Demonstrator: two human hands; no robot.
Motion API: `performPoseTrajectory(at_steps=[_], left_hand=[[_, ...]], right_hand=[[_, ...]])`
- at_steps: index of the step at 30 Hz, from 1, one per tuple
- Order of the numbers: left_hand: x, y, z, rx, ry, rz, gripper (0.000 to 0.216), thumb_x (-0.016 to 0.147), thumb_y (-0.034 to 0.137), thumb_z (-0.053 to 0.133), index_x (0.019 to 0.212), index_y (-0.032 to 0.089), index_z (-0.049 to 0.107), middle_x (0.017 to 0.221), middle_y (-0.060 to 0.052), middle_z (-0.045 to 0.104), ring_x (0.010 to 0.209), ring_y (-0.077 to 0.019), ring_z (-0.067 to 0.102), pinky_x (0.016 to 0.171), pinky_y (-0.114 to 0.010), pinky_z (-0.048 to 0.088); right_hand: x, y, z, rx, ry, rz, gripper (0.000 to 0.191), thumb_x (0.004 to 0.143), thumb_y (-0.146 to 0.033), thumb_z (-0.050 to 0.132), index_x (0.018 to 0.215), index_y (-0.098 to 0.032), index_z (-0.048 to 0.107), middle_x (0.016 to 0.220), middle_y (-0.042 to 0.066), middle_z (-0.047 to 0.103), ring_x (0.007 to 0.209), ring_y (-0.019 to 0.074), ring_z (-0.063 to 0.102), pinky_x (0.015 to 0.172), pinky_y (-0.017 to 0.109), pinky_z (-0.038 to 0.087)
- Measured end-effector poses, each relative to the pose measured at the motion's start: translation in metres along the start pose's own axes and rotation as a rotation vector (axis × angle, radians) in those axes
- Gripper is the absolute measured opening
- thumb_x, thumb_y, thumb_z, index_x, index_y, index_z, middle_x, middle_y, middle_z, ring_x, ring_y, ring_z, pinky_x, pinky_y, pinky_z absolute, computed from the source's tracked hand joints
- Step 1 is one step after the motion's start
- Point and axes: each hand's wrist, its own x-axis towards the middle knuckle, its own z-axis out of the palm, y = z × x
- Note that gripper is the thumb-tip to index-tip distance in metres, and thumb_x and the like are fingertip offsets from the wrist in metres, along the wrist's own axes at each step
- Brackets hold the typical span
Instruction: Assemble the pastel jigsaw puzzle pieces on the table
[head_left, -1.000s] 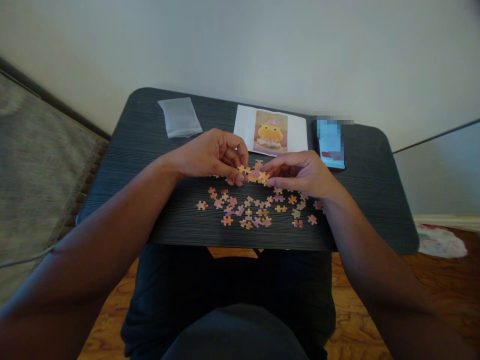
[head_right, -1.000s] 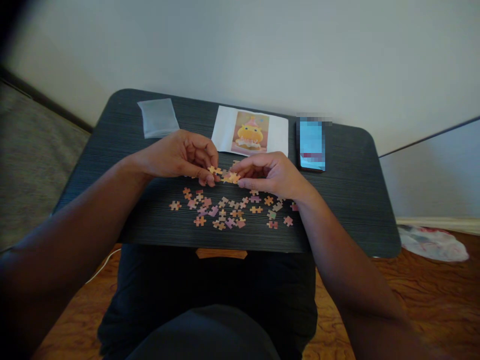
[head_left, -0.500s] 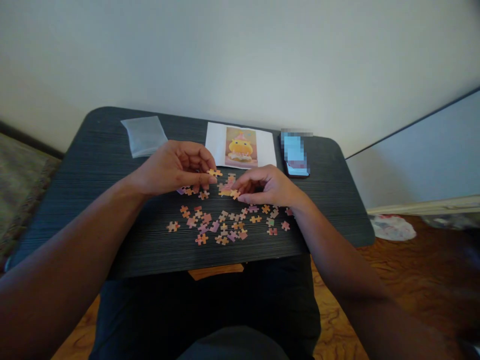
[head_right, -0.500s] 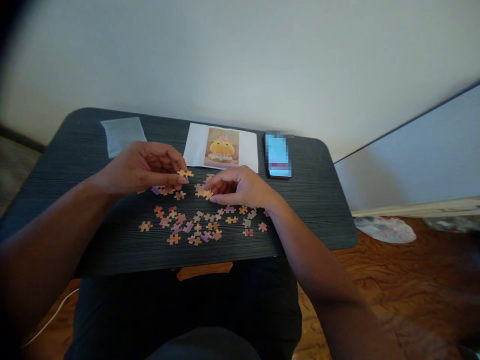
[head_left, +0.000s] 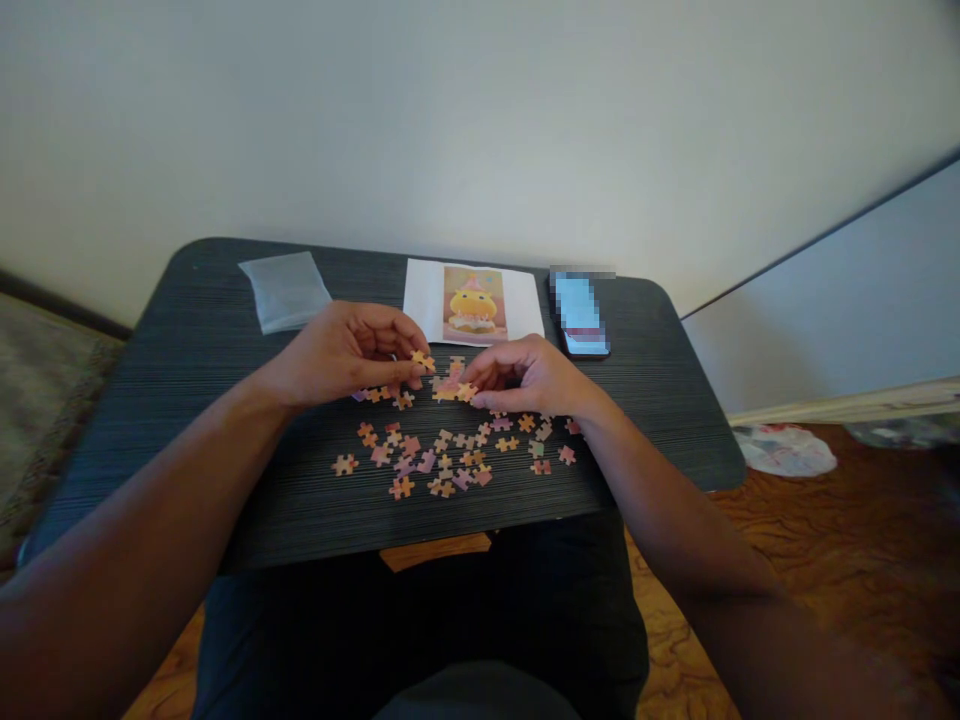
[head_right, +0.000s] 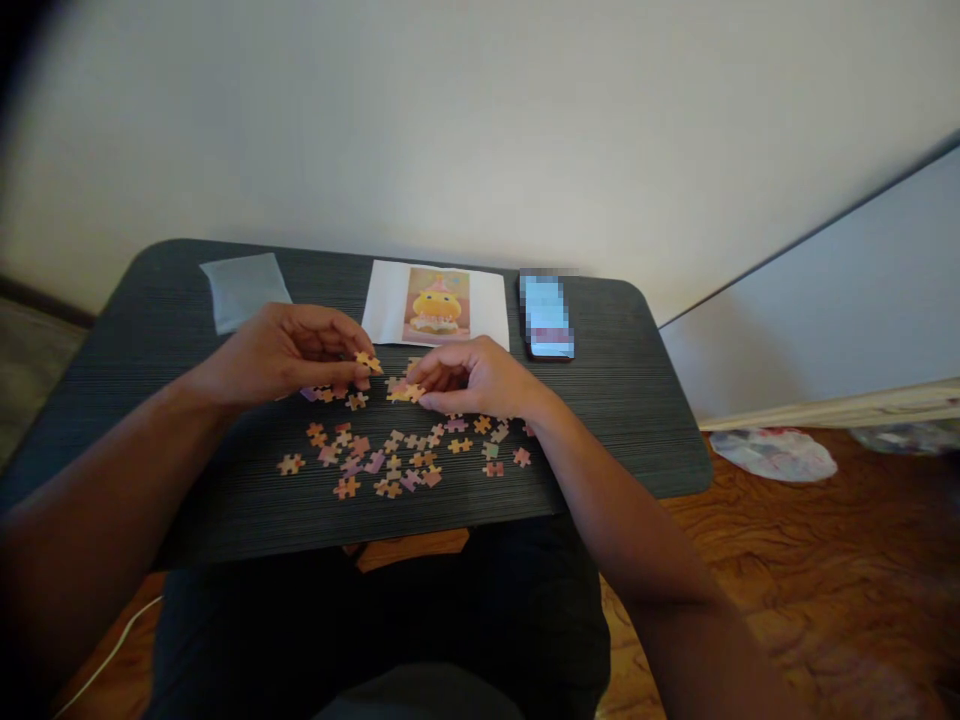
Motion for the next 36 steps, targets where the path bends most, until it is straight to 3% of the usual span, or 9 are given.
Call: performPoseTrajectory(at_steps=[20, 36], left_hand=[[-0.001, 0.000, 0.007, -0.088, -0.086, 0.009, 0.025, 0.083, 0.022, 0.092, 0.099, 0.018, 0.073, 0.085, -0.005, 0.083, 0.072, -0.0136, 0.078, 0.067, -0.020, 0.060], [-0.001, 0.001, 0.011, -0.102, -0.079, -0.008, 0.028, 0.078, 0.018, 0.094, 0.094, 0.017, 0.072, 0.083, -0.003, 0.080, 0.069, -0.0116, 0.076, 0.065, -0.018, 0.058]], right_hand=[[0.000, 0.000, 0.002, 0.109, 0.016, -0.018, 0.036, 0.084, -0.031, 0.097, 0.115, -0.018, 0.082, 0.092, 0.002, 0.084, 0.075, 0.0123, 0.076, 0.068, 0.024, 0.061], [0.000, 0.001, 0.001, 0.084, 0.055, -0.056, 0.038, 0.084, -0.035, 0.098, 0.114, -0.019, 0.082, 0.093, 0.002, 0.084, 0.078, 0.0134, 0.076, 0.072, 0.026, 0.061]])
